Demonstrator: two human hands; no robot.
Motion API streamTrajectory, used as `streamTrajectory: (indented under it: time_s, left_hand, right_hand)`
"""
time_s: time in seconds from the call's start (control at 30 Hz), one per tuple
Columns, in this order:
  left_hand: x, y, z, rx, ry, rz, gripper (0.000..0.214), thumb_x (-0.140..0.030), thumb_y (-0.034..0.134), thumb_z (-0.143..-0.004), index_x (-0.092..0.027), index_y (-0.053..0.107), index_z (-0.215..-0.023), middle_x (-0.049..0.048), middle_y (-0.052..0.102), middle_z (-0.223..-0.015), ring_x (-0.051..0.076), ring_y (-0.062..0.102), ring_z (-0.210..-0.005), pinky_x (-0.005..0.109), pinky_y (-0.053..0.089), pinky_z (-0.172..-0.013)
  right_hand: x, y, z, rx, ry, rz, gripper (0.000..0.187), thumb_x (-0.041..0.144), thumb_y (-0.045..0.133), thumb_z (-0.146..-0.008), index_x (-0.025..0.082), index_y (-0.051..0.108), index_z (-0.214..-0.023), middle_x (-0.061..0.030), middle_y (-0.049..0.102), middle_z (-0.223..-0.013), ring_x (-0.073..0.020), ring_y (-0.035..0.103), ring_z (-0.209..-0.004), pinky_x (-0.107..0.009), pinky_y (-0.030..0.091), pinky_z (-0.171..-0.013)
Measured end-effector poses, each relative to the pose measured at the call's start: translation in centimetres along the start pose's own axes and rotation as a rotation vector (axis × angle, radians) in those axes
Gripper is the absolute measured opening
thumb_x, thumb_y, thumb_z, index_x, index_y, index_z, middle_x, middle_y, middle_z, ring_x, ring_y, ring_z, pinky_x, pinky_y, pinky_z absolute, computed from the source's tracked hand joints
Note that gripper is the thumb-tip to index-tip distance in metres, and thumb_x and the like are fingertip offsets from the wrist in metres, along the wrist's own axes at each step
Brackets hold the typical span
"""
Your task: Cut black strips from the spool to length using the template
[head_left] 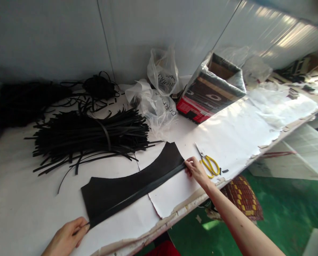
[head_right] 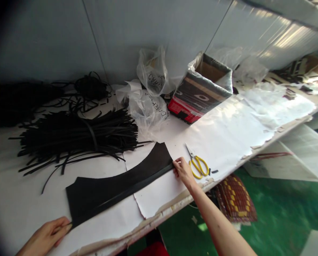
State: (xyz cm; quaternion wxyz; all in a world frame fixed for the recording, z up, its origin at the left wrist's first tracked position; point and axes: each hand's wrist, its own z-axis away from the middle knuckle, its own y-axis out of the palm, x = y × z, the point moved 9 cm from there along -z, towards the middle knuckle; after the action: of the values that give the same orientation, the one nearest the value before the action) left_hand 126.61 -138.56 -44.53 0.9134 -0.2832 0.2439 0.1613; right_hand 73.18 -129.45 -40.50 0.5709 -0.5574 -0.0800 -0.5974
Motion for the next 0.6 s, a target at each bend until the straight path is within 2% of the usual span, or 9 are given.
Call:
streamTrajectory:
  time_s: [0.1, 0.2, 0.27, 0.37, 0.43, 0.6]
  left_hand:
    - [0.2, -0.1, -0.2, -0.01, 0.007, -0.011, 0.048, -0.07, 0.043, -0.07, -0.023, 0.046, -0.06, -0.0019, 0.047, -0.052, 0.019, 0.051, -0.057, 0.026, 0.038, -0.058]
    - [0.2, 0.0, -0.3, 0.0, 0.009, 0.007, 0.049, -0.07, 0.045, -0.069, -0.023, 0.046, -0.06, -0.0021, 0.046, -0.052, 0.018, 0.05, -0.057, 0.026, 0.037, -0.057]
    - [0.0, 0.0, -0.2, 0.004, 0.001, 0.033, 0.049, -0.071, 0.046, -0.067, -0.022, 0.047, -0.06, -0.0025, 0.045, -0.052, 0.018, 0.048, -0.056, 0.026, 0.036, -0.056]
    - [-0.3, 0.0, 0.0, 0.005, -0.029, 0.075, 0.051, -0.073, 0.048, -0.064, -0.022, 0.047, -0.06, -0.0037, 0.042, -0.051, 0.016, 0.043, -0.054, 0.025, 0.033, -0.054]
    - [-0.5, 0.0, 0.2, 0.014, -0.054, 0.095, 0.053, -0.074, 0.049, -0.062, -0.022, 0.045, -0.059, -0.0046, 0.039, -0.05, 0.015, 0.04, -0.053, 0.025, 0.031, -0.054]
    - [-0.6, 0.0, 0.4, 0.017, -0.051, 0.114, 0.056, -0.078, 0.048, -0.061, -0.022, 0.043, -0.058, -0.0061, 0.035, -0.048, 0.013, 0.037, -0.051, 0.025, 0.029, -0.054]
  right_hand:
    - [-0.2, -0.9, 0.0, -0.015, 0.014, 0.043, 0.035, 0.054, 0.033, -0.09, 0.021, 0.045, -0.096, 0.0009, 0.061, -0.06, -0.0159, 0.058, -0.047, -0.025, 0.046, -0.045]
    - [-0.6, -3.4, 0.2, -0.102, 0.019, 0.17, 0.033, 0.043, 0.025, -0.093, 0.02, 0.047, -0.101, -0.0033, 0.064, -0.069, -0.0181, 0.061, -0.056, -0.029, 0.05, -0.053]
    - [-0.7, -5.8, 0.6, -0.207, 0.005, 0.31, 0.03, 0.036, 0.027, -0.092, 0.019, 0.05, -0.103, -0.0092, 0.065, -0.084, -0.022, 0.064, -0.074, -0.035, 0.052, -0.068]
    - [-0.9, -8.4, 1.5, -0.33, -0.028, 0.54, 0.029, 0.026, 0.038, -0.087, 0.014, 0.054, -0.108, -0.0182, 0.058, -0.111, -0.0311, 0.054, -0.106, -0.047, 0.041, -0.093]
    - [-1.2, -8.9, 1.8, -0.338, -0.05, 0.655, 0.037, 0.02, 0.043, -0.083, 0.011, 0.053, -0.117, -0.0199, 0.053, -0.119, -0.0334, 0.048, -0.114, -0.049, 0.036, -0.098]
    - [-1.6, -8.1, 1.8, -0.287, -0.084, 0.815, 0.058, 0.01, 0.047, -0.077, 0.013, 0.045, -0.135, -0.0168, 0.049, -0.127, -0.0298, 0.046, -0.115, -0.042, 0.038, -0.099]
